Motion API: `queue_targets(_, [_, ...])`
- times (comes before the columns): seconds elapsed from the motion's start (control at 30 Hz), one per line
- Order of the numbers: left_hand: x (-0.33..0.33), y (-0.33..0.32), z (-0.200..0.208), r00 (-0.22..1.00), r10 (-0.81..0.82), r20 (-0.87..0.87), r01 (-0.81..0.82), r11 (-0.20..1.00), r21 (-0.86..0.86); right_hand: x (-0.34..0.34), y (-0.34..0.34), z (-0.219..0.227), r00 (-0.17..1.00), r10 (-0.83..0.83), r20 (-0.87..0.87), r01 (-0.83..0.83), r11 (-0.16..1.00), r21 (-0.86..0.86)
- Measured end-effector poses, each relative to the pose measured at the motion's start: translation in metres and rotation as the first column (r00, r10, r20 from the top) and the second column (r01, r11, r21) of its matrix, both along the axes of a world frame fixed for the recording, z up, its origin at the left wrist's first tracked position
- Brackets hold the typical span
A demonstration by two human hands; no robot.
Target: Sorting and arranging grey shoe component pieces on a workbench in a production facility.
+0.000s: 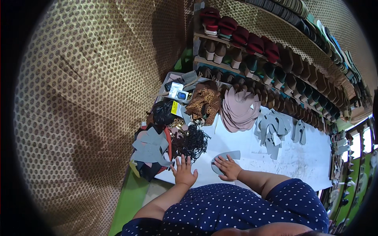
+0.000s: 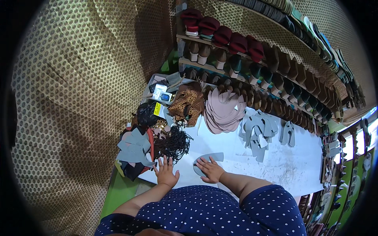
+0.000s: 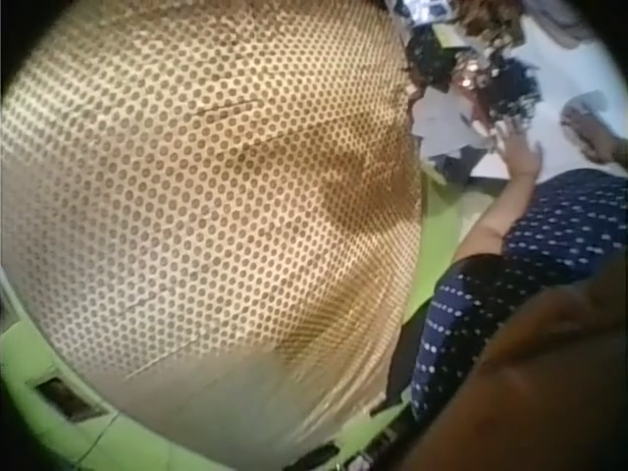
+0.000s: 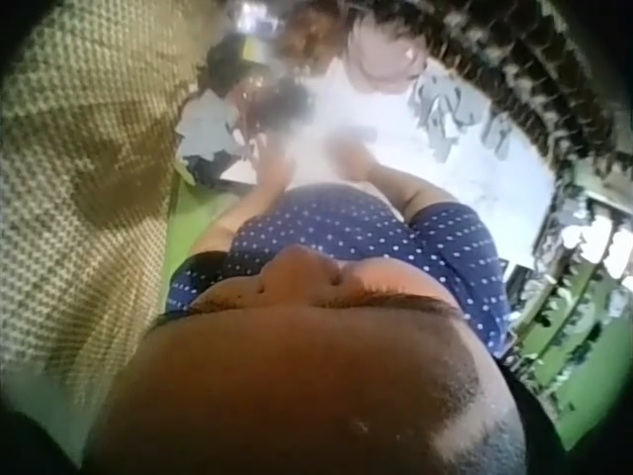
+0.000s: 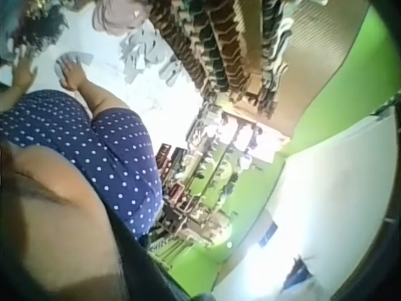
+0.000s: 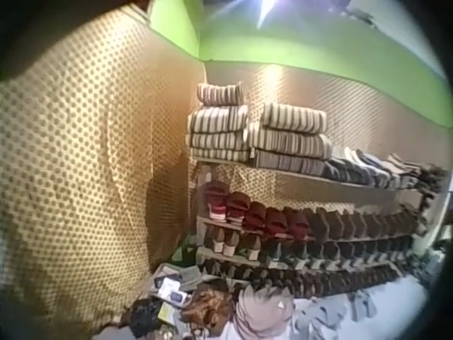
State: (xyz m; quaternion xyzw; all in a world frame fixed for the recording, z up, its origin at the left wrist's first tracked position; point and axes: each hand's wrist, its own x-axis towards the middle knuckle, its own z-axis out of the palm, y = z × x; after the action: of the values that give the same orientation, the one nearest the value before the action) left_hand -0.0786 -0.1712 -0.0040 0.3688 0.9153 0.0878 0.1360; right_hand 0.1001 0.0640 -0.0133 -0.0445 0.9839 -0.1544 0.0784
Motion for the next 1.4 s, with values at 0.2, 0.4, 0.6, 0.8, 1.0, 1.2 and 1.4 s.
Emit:
queue_targets(0.2, [0.001,0.0,0.0,1.0,0.002,0.002,-0.002,1.0,0.009,0.0,-0.002,-0.002,0.998,-0.055,-0.027,0.054,0.998,-0.012])
queue_targets(0.4, [0.002,0.0,0.003,1.0,0.019,0.008,-0.019,1.0,0.004,0.0,-0.005,0.005,0.999,-0.025,-0.042,0.026,1.0,0.014])
queue_targets(0.6, [0.003,0.0,0.005,0.999,0.031,0.023,-0.031,0.999,0.015,0.0,-0.007,0.003,0.994,-0.098,-0.04,0.097,0.995,-0.038])
queue_targets(0.8, [0.003,-0.002,0.005,1.0,0.014,-0.006,-0.014,1.0,0.019,-0.004,-0.006,0.004,0.997,-0.06,-0.056,0.063,0.997,0.046])
queue_targets(1.0, [0.006,-0.004,0.0,0.999,0.034,-0.02,-0.034,0.999,0.03,-0.011,-0.027,0.001,0.964,-0.267,-0.01,0.266,0.963,-0.041])
queue_targets(1.2, [0.008,-0.007,0.003,0.997,0.03,-0.067,-0.025,0.997,0.074,-0.036,-0.059,0.02,0.941,-0.318,-0.112,0.335,0.923,0.189])
queue_targets(1.4, [0.009,-0.012,-0.005,0.992,0.005,-0.129,0.008,0.995,0.098,-0.038,-0.05,0.055,0.988,-0.157,-0.009,0.147,0.902,0.406])
